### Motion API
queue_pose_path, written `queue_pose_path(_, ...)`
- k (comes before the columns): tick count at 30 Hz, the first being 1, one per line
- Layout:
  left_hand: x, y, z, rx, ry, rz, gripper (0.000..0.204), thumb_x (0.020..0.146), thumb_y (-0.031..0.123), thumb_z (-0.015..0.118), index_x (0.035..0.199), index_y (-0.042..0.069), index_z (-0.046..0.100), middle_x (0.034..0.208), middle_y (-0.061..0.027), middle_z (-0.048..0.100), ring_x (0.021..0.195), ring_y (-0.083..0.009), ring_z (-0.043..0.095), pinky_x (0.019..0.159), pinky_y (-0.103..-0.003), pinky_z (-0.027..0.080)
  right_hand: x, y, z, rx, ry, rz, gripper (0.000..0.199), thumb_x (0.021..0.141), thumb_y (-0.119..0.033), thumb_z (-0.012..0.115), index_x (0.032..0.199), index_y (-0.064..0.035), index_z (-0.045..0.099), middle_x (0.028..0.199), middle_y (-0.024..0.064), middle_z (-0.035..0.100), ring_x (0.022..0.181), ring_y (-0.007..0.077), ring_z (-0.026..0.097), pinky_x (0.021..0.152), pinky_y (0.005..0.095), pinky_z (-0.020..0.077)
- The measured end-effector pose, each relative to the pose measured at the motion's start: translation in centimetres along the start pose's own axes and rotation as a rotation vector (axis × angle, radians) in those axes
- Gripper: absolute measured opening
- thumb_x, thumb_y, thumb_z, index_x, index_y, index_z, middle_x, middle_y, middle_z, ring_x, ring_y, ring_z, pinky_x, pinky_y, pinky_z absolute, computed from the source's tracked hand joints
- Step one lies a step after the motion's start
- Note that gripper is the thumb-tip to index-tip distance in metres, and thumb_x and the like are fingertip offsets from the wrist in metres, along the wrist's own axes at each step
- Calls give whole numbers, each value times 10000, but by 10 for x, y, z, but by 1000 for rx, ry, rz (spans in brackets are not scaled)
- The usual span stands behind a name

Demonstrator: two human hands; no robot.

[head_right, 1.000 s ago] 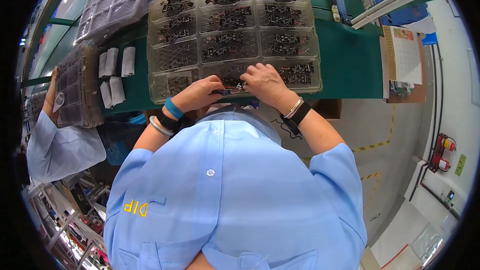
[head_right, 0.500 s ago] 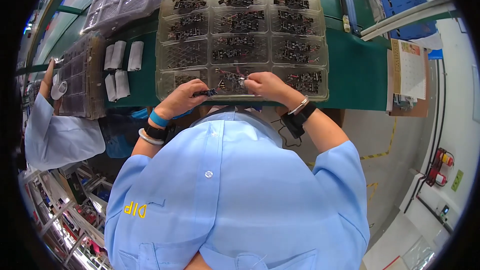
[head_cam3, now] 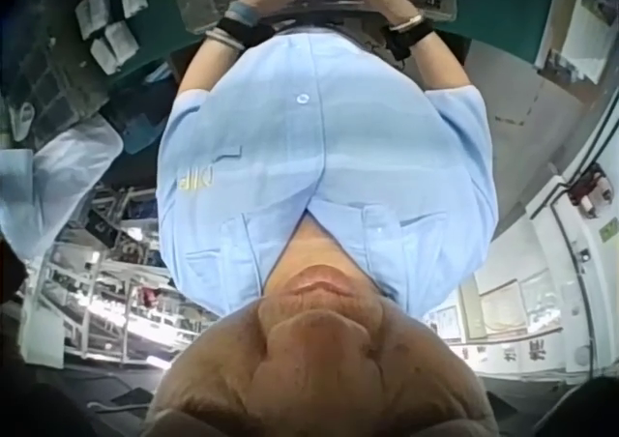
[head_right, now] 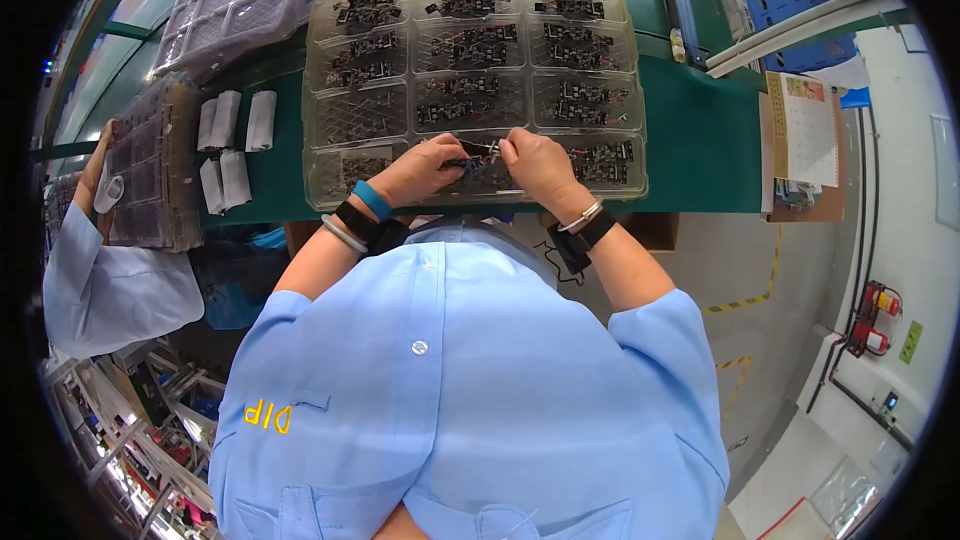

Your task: The person removes a circuit board from a foam sleeve, places it into a tray, and then picks up another circuit board to wrap it in the foam sleeve.

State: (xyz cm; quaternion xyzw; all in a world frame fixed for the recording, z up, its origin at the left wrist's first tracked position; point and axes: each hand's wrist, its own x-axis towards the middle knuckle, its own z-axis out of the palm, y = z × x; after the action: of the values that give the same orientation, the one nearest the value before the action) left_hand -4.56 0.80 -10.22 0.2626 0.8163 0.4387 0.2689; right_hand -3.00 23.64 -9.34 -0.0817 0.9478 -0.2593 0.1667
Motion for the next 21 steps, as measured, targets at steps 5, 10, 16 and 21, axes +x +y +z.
queue_pose_path(5,-6,0,2,106,-21,78,210,816,35,643,1023,6,637,1069,-122,556,991,-302,601,863,-348,503,-19,-6,1,342,170,-75,199,899,-230,580,1006,-68,624,870,106,641,778,291,644,697,396,523)
queue_pose_path(10,-15,10,2,211,-27,123,201,811,47,644,1010,16,641,1067,-119,554,941,-310,618,823,-357,519,-24,-11,1,248,156,-56,215,885,-226,603,1036,-74,617,918,88,614,800,282,638,697,390,520)
queue_pose_path(16,-27,24,-2,295,-28,139,202,814,69,649,1009,19,637,1067,-125,558,907,-314,624,792,-362,525,-9,-7,16,72,228,-185,246,857,-222,629,1069,-97,615,886,80,599,776,266,632,665,376,519)
queue_pose_path(21,-37,22,-2,266,-67,52,223,817,73,653,1031,20,629,1033,-125,568,887,-313,620,770,-368,523,-9,-18,12,-141,361,-413,295,826,-218,660,1092,-101,611,894,73,575,816,245,607,682,375,508)
